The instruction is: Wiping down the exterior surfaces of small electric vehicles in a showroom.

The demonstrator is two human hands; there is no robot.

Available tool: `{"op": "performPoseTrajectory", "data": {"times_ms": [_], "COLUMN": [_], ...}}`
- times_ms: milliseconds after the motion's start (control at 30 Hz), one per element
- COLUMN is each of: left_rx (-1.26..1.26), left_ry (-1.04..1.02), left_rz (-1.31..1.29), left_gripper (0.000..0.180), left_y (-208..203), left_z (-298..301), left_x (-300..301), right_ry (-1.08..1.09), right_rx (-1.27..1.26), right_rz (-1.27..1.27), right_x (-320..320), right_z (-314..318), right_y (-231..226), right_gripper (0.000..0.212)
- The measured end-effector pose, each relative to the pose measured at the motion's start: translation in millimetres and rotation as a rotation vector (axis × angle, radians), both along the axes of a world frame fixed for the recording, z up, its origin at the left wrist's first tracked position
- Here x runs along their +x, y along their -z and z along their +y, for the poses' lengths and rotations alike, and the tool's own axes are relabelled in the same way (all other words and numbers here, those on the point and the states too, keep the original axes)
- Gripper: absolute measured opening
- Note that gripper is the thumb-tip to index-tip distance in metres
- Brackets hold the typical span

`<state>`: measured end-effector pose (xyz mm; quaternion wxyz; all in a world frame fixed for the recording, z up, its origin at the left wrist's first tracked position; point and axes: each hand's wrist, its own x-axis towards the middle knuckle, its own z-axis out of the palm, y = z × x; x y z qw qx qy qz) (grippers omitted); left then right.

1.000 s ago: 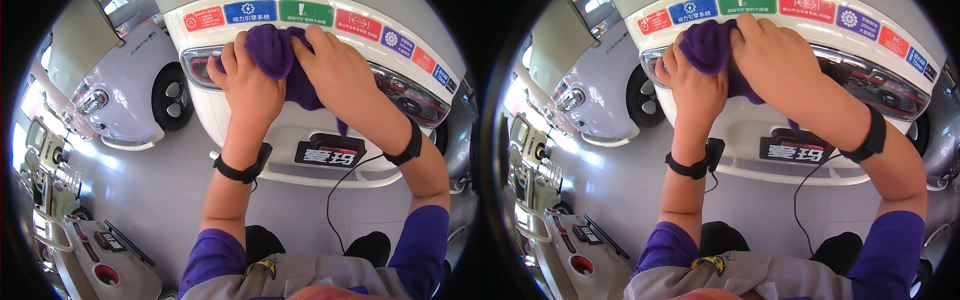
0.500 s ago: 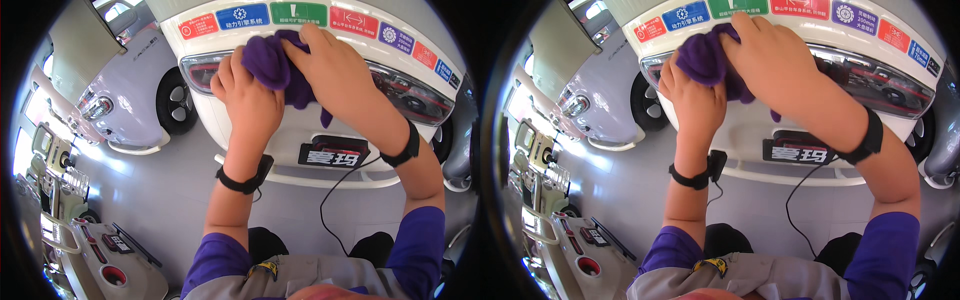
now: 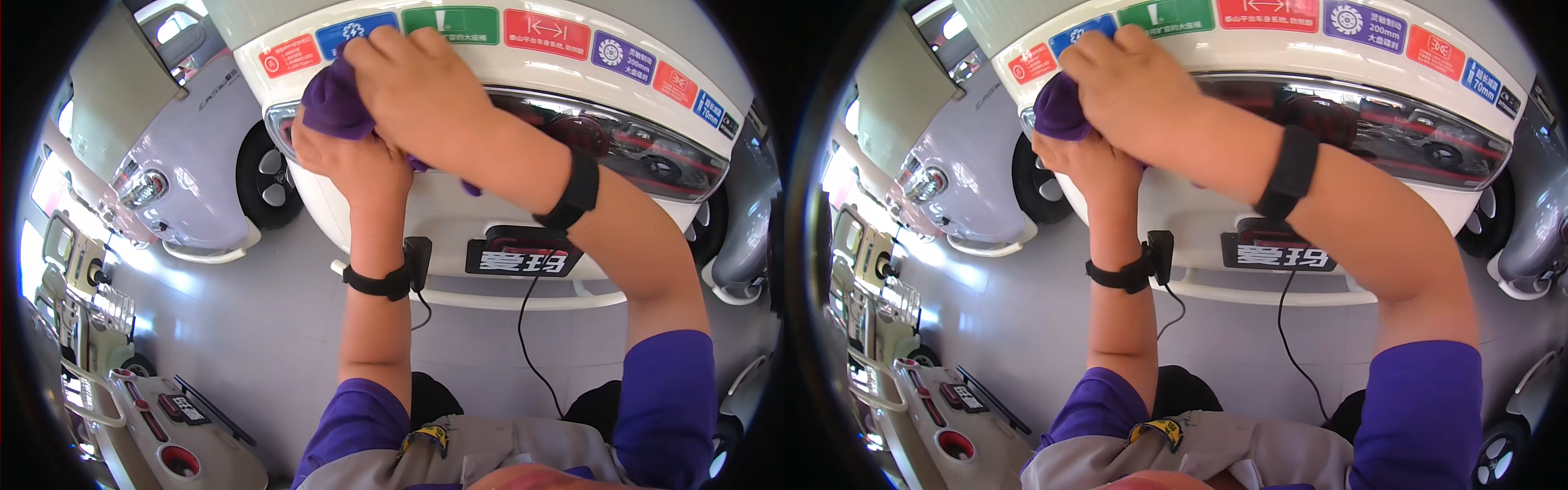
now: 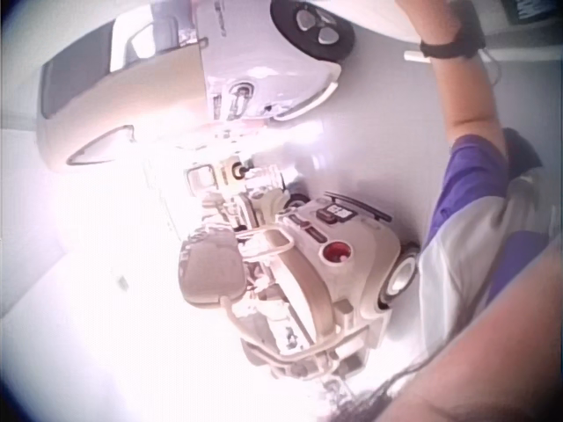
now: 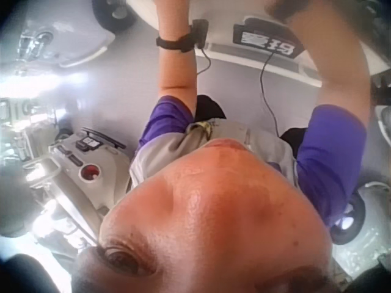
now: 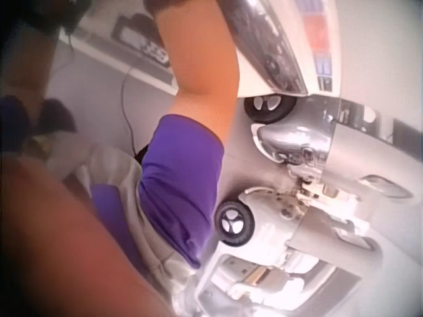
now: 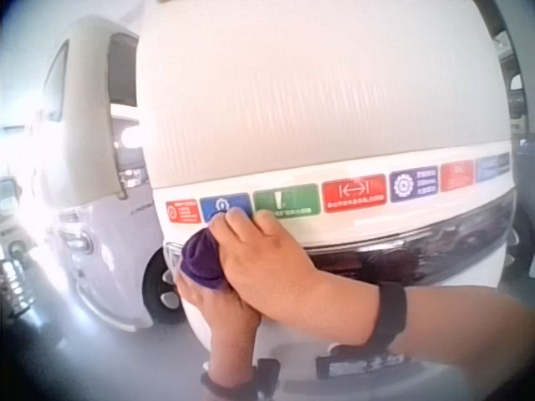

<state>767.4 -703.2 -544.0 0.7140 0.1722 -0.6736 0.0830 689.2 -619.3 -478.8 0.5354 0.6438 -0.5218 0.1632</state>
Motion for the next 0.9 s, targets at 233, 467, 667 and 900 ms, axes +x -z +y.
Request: {"op": "performPoseTrajectory", "data": {"times_ms": [233,467,667,900], "left_rx": [0.046,-0.067,-0.202,-0.084], "left_ry": [-0.130,0.088,0.135,0.022], "left_rz": [-0.129,-0.137,-0.220,-0.214], "left_gripper": [0.039,0.047,0.027,0.048], "left_y": [12.0,2.5,9.4,7.7], "left_z": [49.9,100.8,133.1,93.7], "left_x": [-24.5,-72.4,-100.7,-62.6], "right_ry": [-0.043,0.115,0.325,0.129], "right_rx": [-0.060,-0.151,-0.236,-0.134], "right_rz": [-0.073,-0.264,-0.337,-0.188], "right_x": [-39.7,-72.7,-97.7,-69.1], "right_z": [44.0,113.4,163.7,111.1], "right_y": [13.6,29.8,52.0,27.5], "right_gripper": [0.025,0.031,0.034,0.031]}}
